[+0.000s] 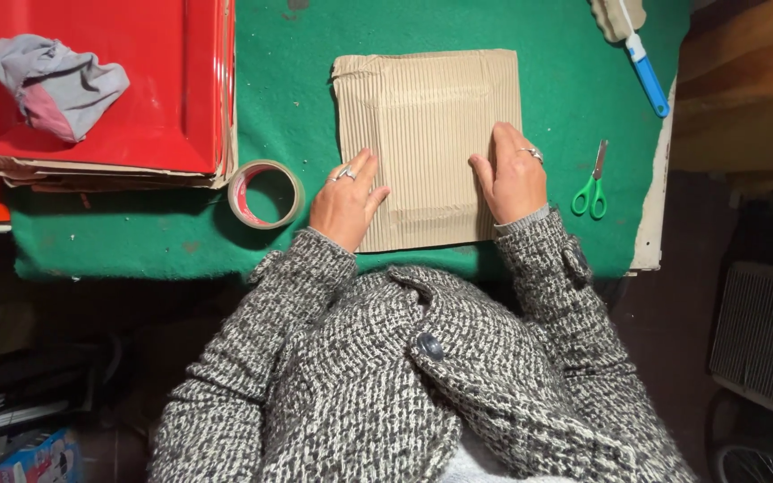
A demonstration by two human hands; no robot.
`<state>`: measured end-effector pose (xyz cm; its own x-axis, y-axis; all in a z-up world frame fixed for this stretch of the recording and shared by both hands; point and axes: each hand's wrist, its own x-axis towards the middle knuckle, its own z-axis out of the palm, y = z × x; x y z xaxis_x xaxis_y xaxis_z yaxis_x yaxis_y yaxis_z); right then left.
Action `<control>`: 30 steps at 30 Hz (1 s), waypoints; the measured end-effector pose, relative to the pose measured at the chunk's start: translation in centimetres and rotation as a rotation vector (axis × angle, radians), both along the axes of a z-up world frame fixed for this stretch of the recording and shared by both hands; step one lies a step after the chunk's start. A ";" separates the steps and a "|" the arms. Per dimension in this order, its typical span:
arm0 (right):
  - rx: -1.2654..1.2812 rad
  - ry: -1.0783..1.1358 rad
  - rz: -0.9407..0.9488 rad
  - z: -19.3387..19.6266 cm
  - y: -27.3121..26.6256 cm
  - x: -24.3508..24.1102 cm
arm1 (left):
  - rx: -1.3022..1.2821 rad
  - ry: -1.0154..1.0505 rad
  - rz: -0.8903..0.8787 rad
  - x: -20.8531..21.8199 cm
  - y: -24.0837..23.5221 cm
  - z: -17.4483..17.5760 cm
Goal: The person wipes a red square tray with a cloth, flips it to show the corrugated underside, then places it back on the table. They pull tape from a roll, cut a piece with scissors, and apply it to the tray's edge.
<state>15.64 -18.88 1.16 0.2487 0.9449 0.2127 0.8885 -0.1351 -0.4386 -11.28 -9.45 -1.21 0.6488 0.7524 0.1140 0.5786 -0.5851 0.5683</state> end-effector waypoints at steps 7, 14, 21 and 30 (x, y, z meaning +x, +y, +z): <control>0.051 -0.136 -0.073 -2.0 -0.1 0.5 | -0.003 -0.014 0.062 -0.1 0.2 0.2; -0.006 -0.084 -0.117 -1.9 -0.5 1.9 | -0.027 -0.005 0.082 -0.2 0.7 -0.4; -0.098 0.003 -0.136 -2.0 -0.3 4.3 | -0.049 -0.070 0.107 -0.2 1.4 0.3; -0.278 0.243 -0.235 0.1 1.0 5.7 | -0.034 -0.056 0.133 -0.1 0.9 1.0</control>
<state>21.39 -17.91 1.31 0.4753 0.8697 -0.1331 0.6951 -0.4640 -0.5491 -11.40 -8.58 -0.26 0.5364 0.8353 0.1203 0.6165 -0.4852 0.6200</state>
